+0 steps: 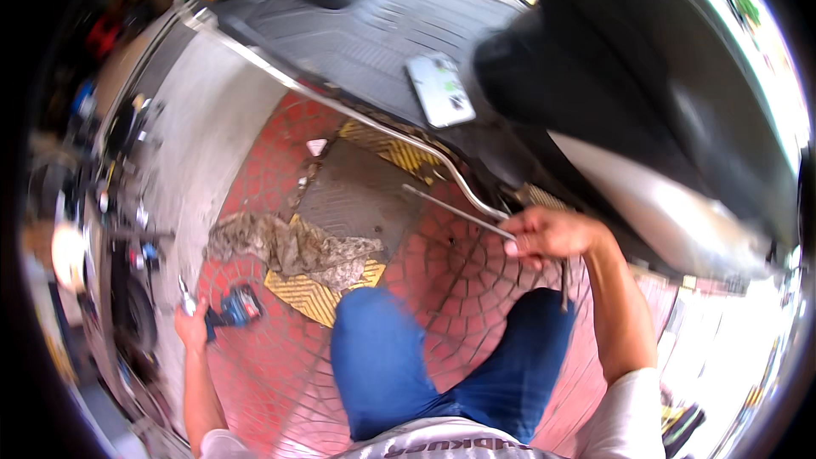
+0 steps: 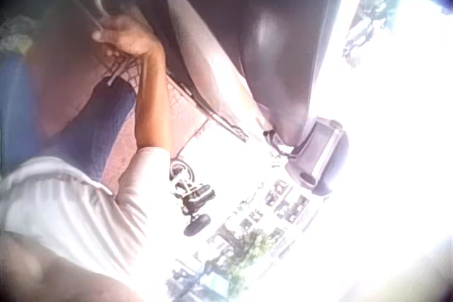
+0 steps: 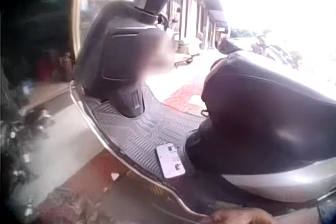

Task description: The person removes several bolts from the side of a motorcycle using a power drill and a hand tool, then handles a metal rod.

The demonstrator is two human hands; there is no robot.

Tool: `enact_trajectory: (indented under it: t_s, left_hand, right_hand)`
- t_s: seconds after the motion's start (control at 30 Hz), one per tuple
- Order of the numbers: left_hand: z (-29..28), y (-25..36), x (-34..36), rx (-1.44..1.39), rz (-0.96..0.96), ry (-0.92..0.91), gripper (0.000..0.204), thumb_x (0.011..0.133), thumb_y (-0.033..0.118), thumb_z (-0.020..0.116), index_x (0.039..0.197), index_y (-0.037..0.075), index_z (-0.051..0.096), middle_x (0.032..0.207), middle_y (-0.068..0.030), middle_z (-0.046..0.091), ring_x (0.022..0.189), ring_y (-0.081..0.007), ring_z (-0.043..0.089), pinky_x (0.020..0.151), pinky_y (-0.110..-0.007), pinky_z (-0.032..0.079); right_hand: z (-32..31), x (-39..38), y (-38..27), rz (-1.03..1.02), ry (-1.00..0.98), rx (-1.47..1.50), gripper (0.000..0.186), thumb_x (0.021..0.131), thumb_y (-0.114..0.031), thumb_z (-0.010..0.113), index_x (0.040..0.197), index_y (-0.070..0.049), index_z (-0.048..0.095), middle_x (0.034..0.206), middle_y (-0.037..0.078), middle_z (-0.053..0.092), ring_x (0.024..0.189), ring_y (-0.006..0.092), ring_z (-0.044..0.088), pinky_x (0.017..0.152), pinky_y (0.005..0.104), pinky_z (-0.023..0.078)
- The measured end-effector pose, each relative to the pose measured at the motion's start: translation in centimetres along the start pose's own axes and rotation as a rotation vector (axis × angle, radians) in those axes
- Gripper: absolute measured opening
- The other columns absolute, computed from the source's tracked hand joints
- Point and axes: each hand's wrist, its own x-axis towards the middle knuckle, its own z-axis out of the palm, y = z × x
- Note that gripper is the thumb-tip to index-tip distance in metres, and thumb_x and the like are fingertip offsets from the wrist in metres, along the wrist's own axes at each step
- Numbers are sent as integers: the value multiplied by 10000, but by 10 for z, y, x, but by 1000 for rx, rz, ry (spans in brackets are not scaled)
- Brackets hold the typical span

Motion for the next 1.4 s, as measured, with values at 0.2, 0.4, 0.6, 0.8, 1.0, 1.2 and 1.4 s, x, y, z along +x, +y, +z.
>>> enact_trajectory:
  t_s: [0.2,0.4,0.6,0.8,1.0,1.2,1.4]
  left_hand:
    - [2,-8,-22,-99,24,-130,403,848,206,810,1121,-29,629,979,-123,700,893,-227,660,860,-383,523]
    - [3,-22,-8,-296,48,-206,317,883,205,778,1055,-24,640,910,-95,693,758,-181,646,706,-354,528]
    - [2,-21,-1,-226,101,-168,414,921,318,769,1114,-35,669,928,-66,681,802,-163,618,748,-348,504]
    - [-8,-43,77,186,169,-167,744,919,518,713,1349,-74,578,1125,-206,692,1001,-326,669,950,-445,497]
    - [12,-32,8,558,139,-2,790,919,554,690,1378,-74,548,1183,-237,664,1064,-360,646,985,-466,479]
    - [16,-2,-9,631,171,66,837,918,590,666,1407,-74,519,1241,-268,636,1127,-395,624,1021,-488,462]
    - [1,20,-19,735,235,220,884,918,625,643,1436,-75,489,1299,-298,608,1189,-429,602,1056,-510,444]
  right_hand:
    - [79,52,53,132,377,-701,322,963,-319,622,1003,-9,698,796,179,716,794,391,701,752,503,537]
    - [193,131,218,118,784,-724,263,902,-276,609,875,-53,747,887,230,740,888,379,732,765,494,578]
    - [265,186,276,-20,790,-550,339,975,-360,593,1038,-55,727,892,200,749,902,376,732,821,489,564]
    - [259,190,298,-65,846,-177,374,934,-348,616,1046,-21,759,1052,236,742,1053,400,706,915,492,551]
    - [242,122,288,-302,865,249,498,875,-251,596,1292,14,650,1288,288,655,1254,409,608,1049,481,486]
    - [229,94,290,-477,1003,566,1026,853,-572,696,1522,122,344,1498,333,479,1433,384,460,1159,438,407]
    - [215,74,285,-687,1023,804,1118,830,-553,755,1536,169,275,1476,358,490,1412,373,495,1150,405,408]
